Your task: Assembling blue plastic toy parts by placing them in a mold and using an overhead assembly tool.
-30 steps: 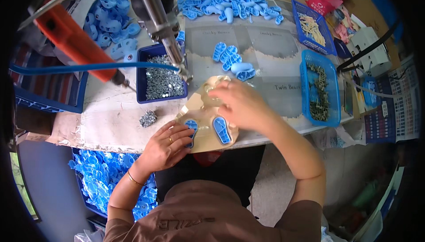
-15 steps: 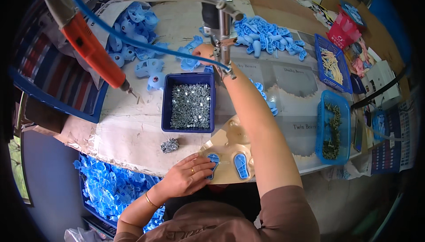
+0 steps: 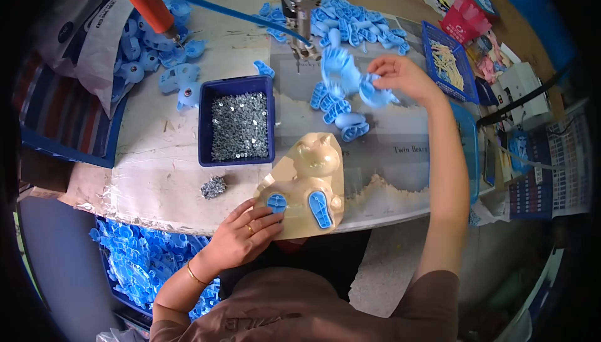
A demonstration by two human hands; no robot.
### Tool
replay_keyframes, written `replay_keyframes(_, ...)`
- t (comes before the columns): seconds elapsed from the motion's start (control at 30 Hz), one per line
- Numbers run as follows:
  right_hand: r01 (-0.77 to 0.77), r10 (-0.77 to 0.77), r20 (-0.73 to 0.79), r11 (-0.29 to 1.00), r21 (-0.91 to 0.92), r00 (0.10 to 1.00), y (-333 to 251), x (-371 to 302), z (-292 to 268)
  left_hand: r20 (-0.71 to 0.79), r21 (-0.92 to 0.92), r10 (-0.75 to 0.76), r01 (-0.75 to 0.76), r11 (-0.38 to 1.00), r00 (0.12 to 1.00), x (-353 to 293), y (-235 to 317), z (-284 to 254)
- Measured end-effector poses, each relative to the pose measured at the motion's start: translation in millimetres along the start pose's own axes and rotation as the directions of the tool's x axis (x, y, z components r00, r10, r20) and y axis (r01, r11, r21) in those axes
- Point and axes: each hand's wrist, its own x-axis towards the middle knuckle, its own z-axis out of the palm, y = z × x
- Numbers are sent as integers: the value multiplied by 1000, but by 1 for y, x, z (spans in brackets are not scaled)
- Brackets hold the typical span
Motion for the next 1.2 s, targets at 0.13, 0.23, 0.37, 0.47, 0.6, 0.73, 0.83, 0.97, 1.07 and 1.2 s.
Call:
replay_keyframes(0.13, -76, 93, 380, 995, -60, 920, -23, -50, 47, 30, 46, -10, 9, 999, 1000, 0, 0, 1)
replay_keyframes(0.23, 52, -9, 508, 996, -70, 861, -34, -54, 87, 3, 118, -31, 31, 993, 1000, 0, 6, 0)
replay_keyframes(0.37, 217, -150, 560, 975, -54, 815, -39, -38, 126, -12, 167, 9, -7, 986, 1000, 0, 10, 2)
replay_keyframes(0.47, 440, -325, 503, 889, -128, 801, -20, -27, 143, -29, 148, 42, -37, 988, 999, -4, 11, 4)
replay_keyframes(0.6, 567, -530, 215, 704, -427, 820, -29, -46, 159, -39, 164, 44, -37, 986, 998, -5, 13, 4)
replay_keyframes(0.73, 565, -503, 263, 685, -459, 823, -35, -92, 186, -34, 157, 44, -38, 987, 998, -8, 12, 6)
replay_keyframes(0.83, 633, -491, 400, 611, -475, 774, -25, -114, 212, -43, 152, 45, -38, 988, 998, -3, 12, 6)
replay_keyframes(0.97, 592, -458, 394, 462, -660, 797, -19, -123, 224, -24, 146, 43, -39, 988, 999, -3, 10, 4)
replay_keyframes(1.07, 536, -409, 380, 391, -748, 829, -22, -126, 234, -16, 152, 46, -43, 987, 999, -2, 10, 3)
replay_keyframes(1.2, 503, -378, 366, 382, -775, 850, -19, -126, 235, -20, 145, 70, -66, 987, 997, 2, 12, 4)
